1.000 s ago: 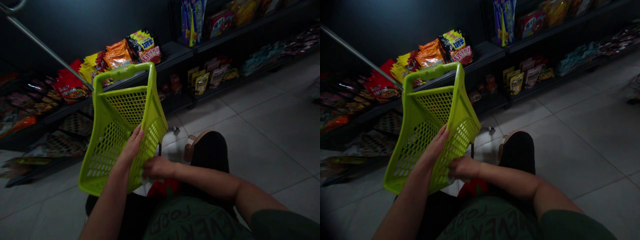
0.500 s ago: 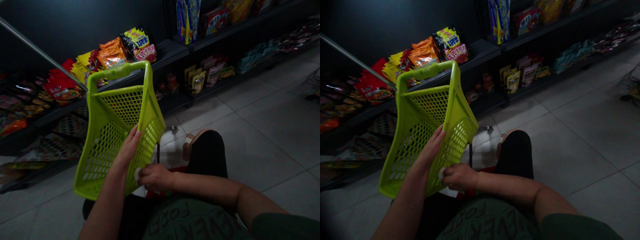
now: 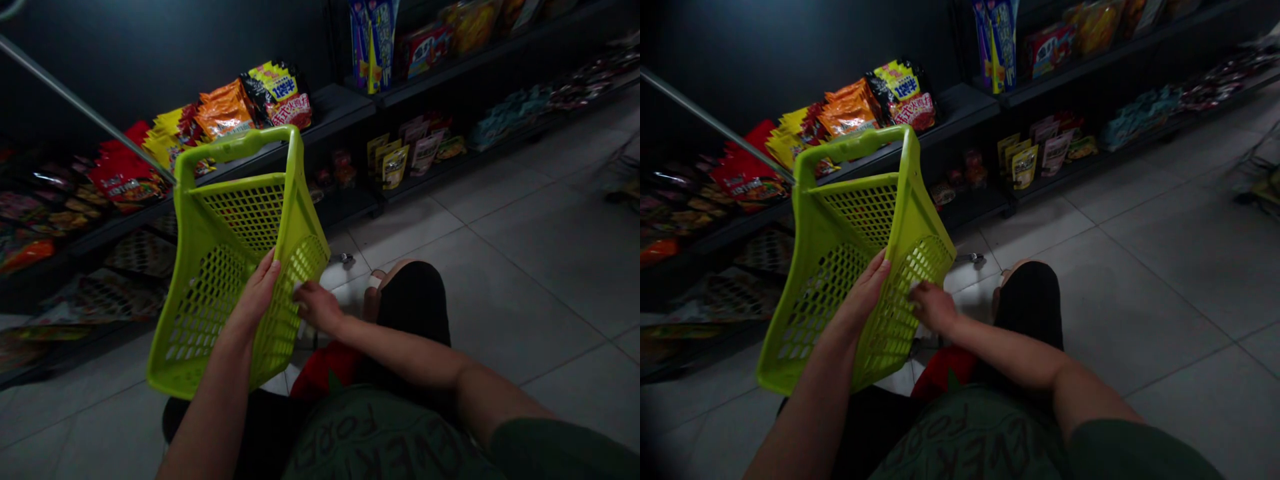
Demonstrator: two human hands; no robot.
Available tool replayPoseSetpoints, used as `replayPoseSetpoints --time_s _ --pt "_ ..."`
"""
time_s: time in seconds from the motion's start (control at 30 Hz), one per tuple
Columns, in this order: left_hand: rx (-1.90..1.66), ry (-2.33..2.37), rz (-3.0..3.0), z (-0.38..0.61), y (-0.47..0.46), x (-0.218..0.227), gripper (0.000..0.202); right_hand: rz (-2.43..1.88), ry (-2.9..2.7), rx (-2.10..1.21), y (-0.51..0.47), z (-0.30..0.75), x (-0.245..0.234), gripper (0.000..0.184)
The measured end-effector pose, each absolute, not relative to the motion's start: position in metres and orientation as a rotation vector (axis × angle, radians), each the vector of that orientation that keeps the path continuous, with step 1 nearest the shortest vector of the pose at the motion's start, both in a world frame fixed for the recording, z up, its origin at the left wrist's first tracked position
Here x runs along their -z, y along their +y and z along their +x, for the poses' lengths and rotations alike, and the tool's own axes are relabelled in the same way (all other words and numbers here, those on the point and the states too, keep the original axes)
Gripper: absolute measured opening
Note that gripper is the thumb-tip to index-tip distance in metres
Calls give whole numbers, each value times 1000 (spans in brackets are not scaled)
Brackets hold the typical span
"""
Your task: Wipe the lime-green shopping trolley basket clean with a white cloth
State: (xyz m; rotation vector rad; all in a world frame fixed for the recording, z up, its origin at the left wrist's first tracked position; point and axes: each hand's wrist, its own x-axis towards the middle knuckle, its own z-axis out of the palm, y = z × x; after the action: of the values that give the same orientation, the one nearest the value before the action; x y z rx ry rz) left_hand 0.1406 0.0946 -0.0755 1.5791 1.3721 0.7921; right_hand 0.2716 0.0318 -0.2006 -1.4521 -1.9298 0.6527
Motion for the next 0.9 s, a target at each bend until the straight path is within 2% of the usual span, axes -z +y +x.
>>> replayPoseSetpoints --time_s 0.1,0.17,0.2,0.27,0.37,0.43,0.5,0.6,0.7,0.77,0.83,0.9 --pt "-796 1374 1567 142 92 75 55 -768 -2416 -581 -27 243 204 17" --pt "-794 1375 1591 142 92 75 54 -560 -2573 -512 -28 247 203 15" --pt "-792 1379 1610 141 93 76 53 -636 -2581 -509 -15 256 202 15" --pt "-781 1382 1639 140 95 78 52 -1056 -2430 -573 32 286 199 18" --pt "-784 1366 1630 137 98 81 53 -1703 -1900 -593 111 335 196 27" --pt "-796 1353 1612 137 100 82 54 -1871 -1671 -615 137 349 197 31" --pt "-802 1343 1596 138 101 82 55 -1873 -1648 -673 128 341 201 32" --pt "-800 1343 1604 141 99 80 55 -1667 -1864 -747 64 298 211 30" --pt "-795 1389 1615 143 96 76 53 -1057 -2304 -784 0 263 214 28" --pt "-793 1395 1621 143 94 75 52 -783 -2490 -810 -9 262 211 23" --pt "-792 1378 1636 142 94 76 52 -896 -2526 -823 17 280 209 21" --pt "-790 1366 1632 140 96 78 52 -1254 -2407 -791 63 308 208 25"
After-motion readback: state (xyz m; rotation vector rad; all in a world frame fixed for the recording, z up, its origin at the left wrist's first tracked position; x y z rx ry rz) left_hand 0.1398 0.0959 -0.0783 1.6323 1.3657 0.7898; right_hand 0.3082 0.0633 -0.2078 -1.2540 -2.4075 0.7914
